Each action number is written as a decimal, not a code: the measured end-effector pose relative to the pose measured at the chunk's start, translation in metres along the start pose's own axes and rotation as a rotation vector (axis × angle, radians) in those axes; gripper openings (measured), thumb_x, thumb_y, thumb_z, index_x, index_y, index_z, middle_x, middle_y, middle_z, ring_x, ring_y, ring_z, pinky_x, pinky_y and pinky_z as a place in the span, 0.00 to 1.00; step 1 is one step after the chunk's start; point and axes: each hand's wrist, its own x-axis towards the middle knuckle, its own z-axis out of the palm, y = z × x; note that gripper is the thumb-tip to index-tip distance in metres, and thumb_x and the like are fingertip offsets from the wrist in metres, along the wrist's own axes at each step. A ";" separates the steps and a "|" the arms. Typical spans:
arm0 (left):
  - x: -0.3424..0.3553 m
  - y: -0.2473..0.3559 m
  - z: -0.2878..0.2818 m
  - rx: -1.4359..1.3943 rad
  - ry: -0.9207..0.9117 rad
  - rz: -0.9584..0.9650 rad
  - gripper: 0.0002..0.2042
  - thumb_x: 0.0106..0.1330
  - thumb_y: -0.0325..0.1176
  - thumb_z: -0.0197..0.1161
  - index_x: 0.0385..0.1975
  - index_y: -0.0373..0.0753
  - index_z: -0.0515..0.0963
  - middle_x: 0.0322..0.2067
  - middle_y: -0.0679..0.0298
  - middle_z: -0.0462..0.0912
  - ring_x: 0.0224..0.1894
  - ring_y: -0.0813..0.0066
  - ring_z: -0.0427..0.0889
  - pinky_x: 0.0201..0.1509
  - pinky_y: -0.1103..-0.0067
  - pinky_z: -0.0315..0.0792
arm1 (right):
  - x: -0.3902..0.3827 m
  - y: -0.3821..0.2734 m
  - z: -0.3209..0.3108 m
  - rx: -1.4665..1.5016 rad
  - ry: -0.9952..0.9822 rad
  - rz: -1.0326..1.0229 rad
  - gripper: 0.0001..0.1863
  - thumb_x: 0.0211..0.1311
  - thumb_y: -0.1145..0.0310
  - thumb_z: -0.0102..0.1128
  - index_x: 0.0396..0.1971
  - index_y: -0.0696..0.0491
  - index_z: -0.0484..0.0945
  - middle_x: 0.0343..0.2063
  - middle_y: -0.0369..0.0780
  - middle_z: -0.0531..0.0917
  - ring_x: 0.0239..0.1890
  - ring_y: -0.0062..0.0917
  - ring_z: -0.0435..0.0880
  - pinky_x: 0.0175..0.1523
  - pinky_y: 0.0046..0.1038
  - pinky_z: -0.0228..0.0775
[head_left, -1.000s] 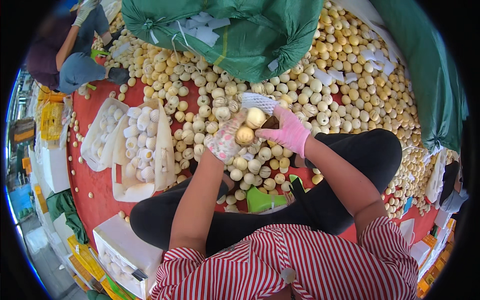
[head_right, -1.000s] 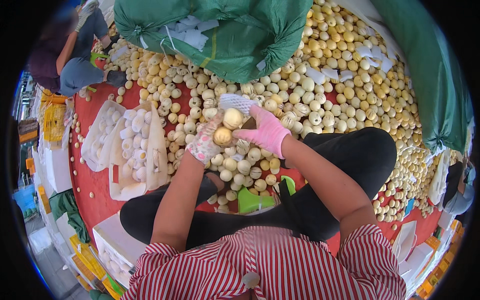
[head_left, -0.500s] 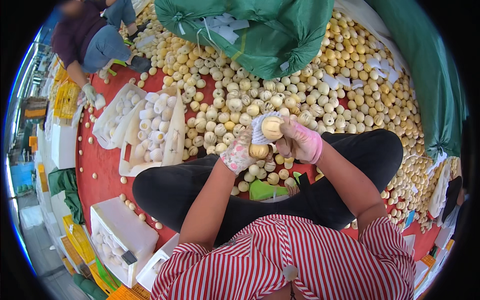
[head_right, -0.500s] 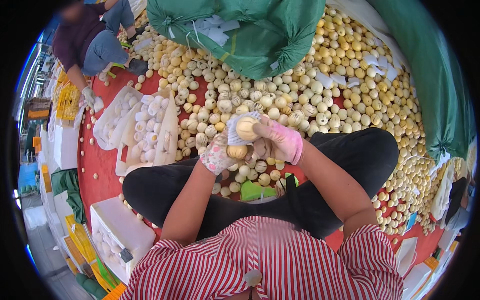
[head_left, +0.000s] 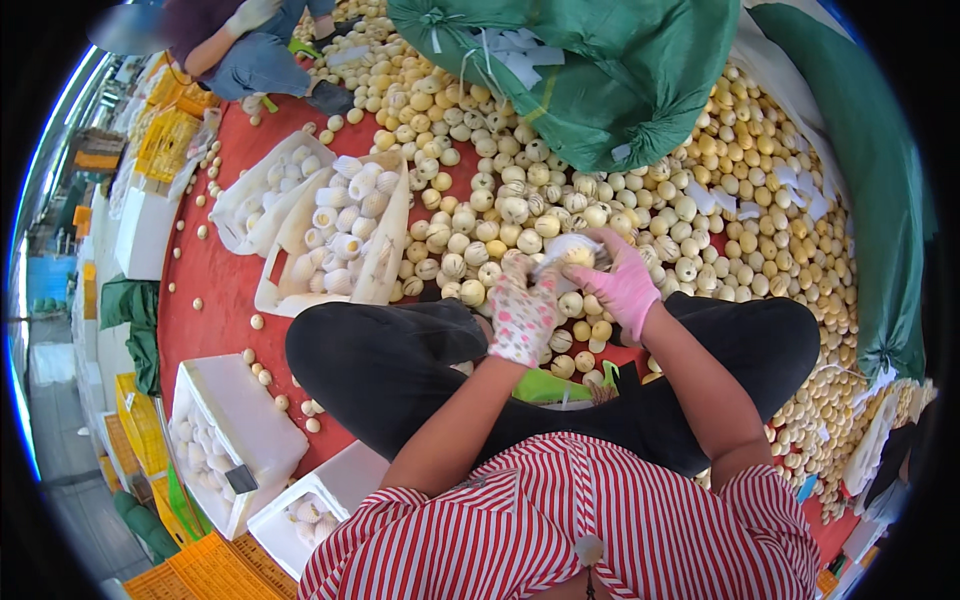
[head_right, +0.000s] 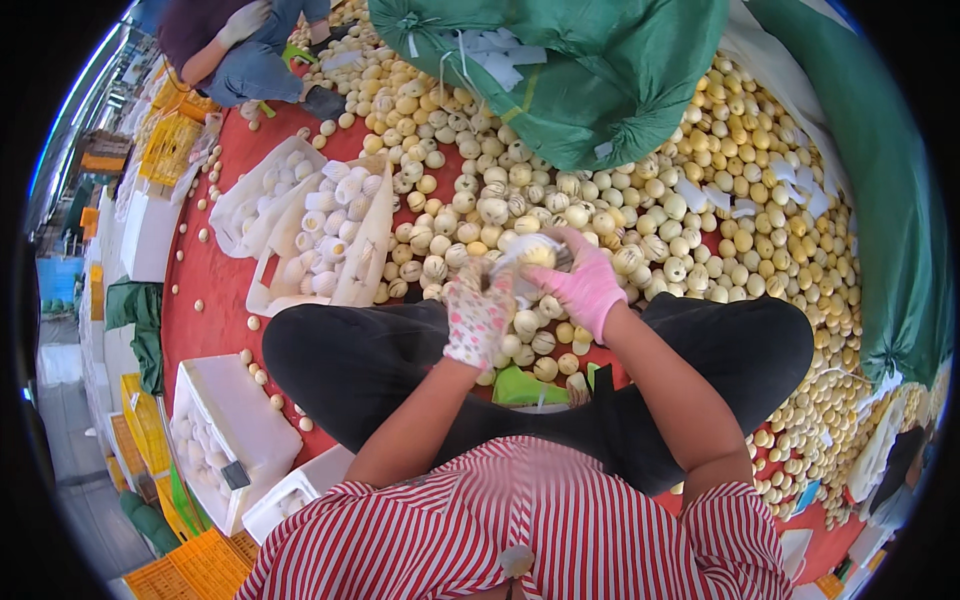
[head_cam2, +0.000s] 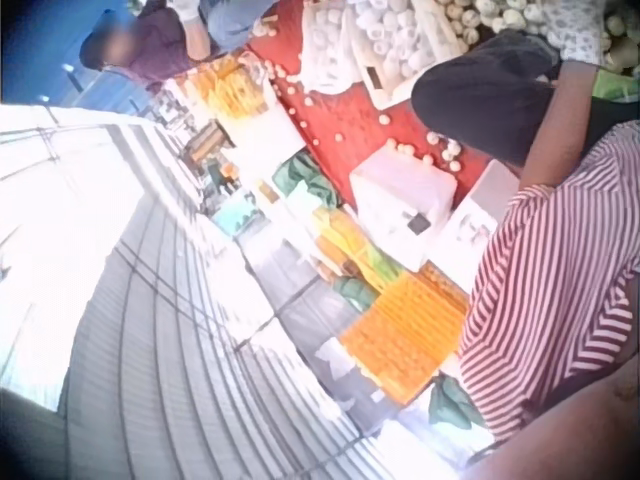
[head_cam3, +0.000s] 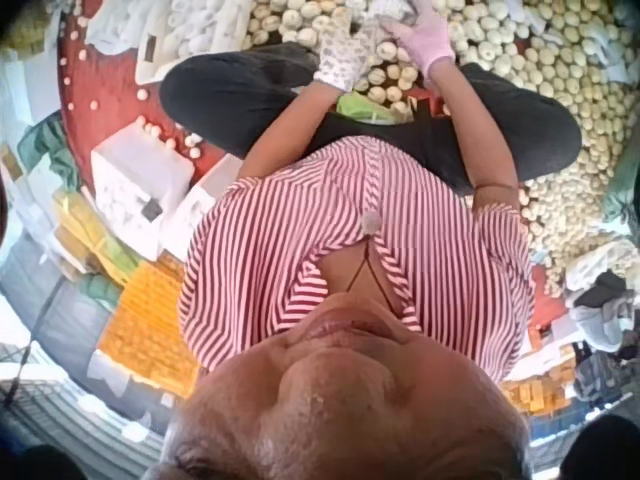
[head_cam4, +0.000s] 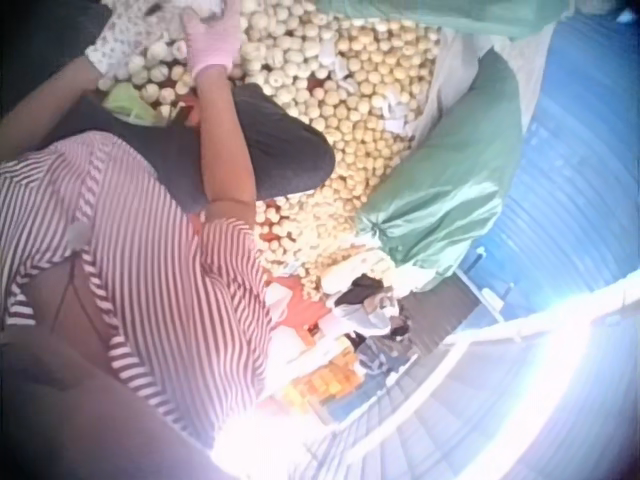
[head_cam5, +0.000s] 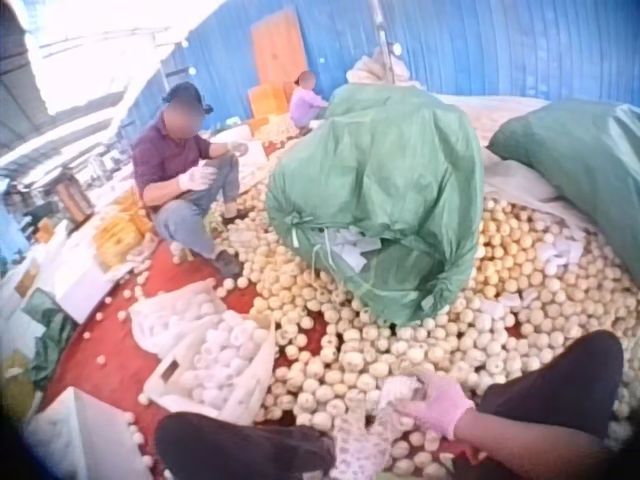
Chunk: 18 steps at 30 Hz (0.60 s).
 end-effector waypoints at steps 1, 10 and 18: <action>-0.006 0.004 0.001 0.142 -0.046 0.073 0.15 0.62 0.30 0.62 0.43 0.24 0.74 0.38 0.49 0.81 0.39 0.67 0.81 0.43 0.77 0.74 | 0.002 0.004 -0.002 -0.194 0.064 -0.077 0.31 0.48 0.66 0.69 0.54 0.57 0.70 0.44 0.46 0.81 0.46 0.32 0.80 0.53 0.28 0.70; 0.013 -0.017 -0.002 -0.160 -0.307 0.075 0.41 0.56 0.33 0.70 0.68 0.38 0.53 0.51 0.56 0.74 0.48 0.74 0.77 0.50 0.79 0.74 | -0.002 0.006 0.017 -0.234 -0.132 -0.279 0.35 0.47 0.75 0.60 0.60 0.54 0.65 0.54 0.48 0.74 0.59 0.33 0.72 0.63 0.30 0.62; 0.041 -0.048 -0.047 -0.596 -0.095 -0.128 0.28 0.61 0.39 0.66 0.58 0.40 0.63 0.47 0.56 0.74 0.42 0.70 0.78 0.31 0.75 0.78 | -0.015 -0.001 0.019 0.111 -0.263 0.017 0.31 0.63 0.65 0.52 0.65 0.55 0.58 0.50 0.45 0.76 0.38 0.23 0.79 0.43 0.24 0.73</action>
